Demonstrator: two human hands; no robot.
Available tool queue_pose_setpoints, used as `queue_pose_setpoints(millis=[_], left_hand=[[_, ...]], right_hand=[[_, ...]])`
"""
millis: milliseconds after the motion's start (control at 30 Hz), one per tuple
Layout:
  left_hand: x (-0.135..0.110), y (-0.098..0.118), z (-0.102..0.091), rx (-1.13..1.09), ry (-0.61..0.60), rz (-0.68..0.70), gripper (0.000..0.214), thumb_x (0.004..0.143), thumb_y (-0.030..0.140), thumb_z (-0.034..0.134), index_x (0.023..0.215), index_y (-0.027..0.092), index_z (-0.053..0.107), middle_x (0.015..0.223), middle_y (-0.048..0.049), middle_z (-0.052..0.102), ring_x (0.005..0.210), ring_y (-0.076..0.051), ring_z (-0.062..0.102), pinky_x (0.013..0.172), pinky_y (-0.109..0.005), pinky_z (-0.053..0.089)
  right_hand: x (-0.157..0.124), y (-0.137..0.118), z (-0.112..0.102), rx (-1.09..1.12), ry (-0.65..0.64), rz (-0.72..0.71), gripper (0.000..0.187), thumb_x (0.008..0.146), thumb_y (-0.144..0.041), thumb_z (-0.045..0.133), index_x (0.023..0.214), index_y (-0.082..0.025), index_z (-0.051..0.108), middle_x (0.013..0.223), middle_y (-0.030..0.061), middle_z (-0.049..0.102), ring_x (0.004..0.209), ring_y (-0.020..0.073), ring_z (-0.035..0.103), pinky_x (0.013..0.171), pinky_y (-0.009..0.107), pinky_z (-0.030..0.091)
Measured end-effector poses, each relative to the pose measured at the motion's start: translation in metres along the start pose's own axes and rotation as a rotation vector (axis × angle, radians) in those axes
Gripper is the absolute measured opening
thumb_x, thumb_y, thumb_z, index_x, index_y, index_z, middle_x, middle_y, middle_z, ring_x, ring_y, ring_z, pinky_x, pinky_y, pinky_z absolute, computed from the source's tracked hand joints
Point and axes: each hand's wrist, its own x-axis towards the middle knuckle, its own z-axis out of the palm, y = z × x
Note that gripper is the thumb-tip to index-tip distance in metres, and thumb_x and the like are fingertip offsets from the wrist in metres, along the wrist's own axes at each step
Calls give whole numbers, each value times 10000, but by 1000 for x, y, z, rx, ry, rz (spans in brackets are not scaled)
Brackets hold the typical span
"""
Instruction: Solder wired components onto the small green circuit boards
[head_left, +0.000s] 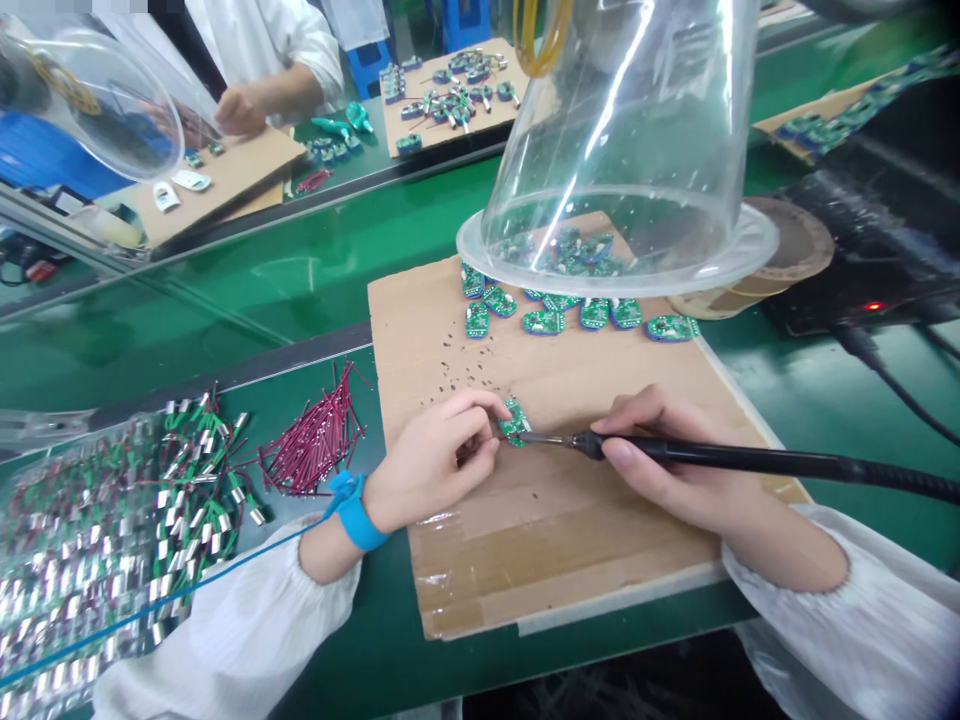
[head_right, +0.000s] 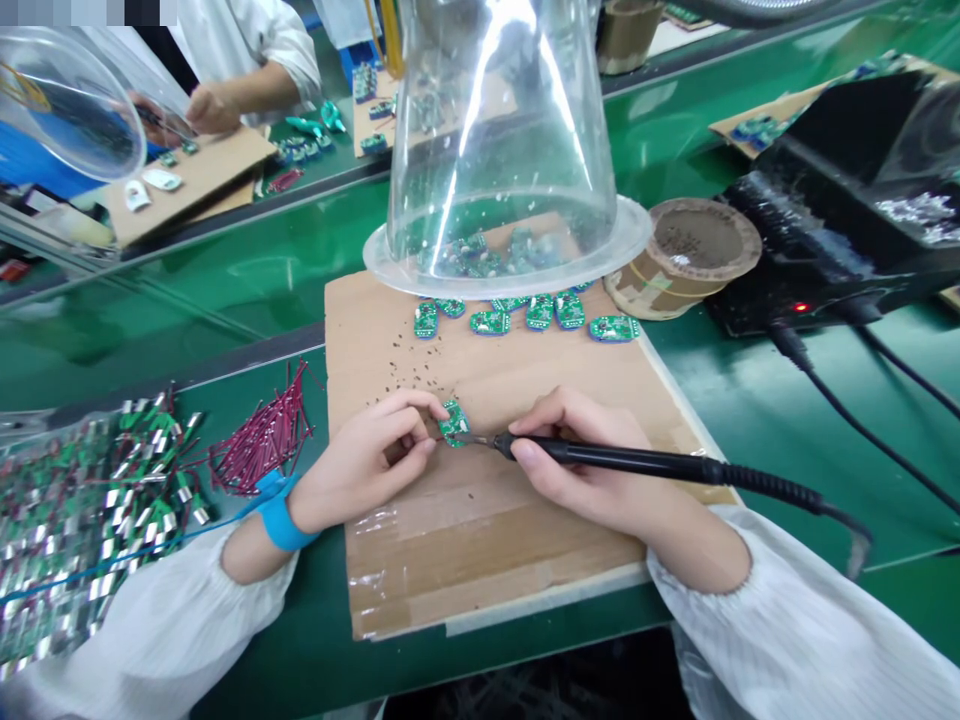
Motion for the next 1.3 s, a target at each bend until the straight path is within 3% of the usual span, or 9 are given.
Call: queue_pose_setpoints(millis=[667,1300], left_hand=[[0,0,0,-22,-14,-3,124,941,110,560,837,177,551,1231,-47,622,720,-93,554,660,-272,463],[1,1,-1,-14,-14,11,128,943,107,564,833,171,549,1212,-47,621,725,-92,550,648,-260,458]], right_hand=[[6,-5,1,-15,-54,38,106,959,-323,681,1013,-258,617,773,-14,669,614,141,621,574,273,471],[8,-8,2,-26,-132,66,161,955,-354,680,1070,-253,632,850,-5,681,701,143,643,636,272,495]])
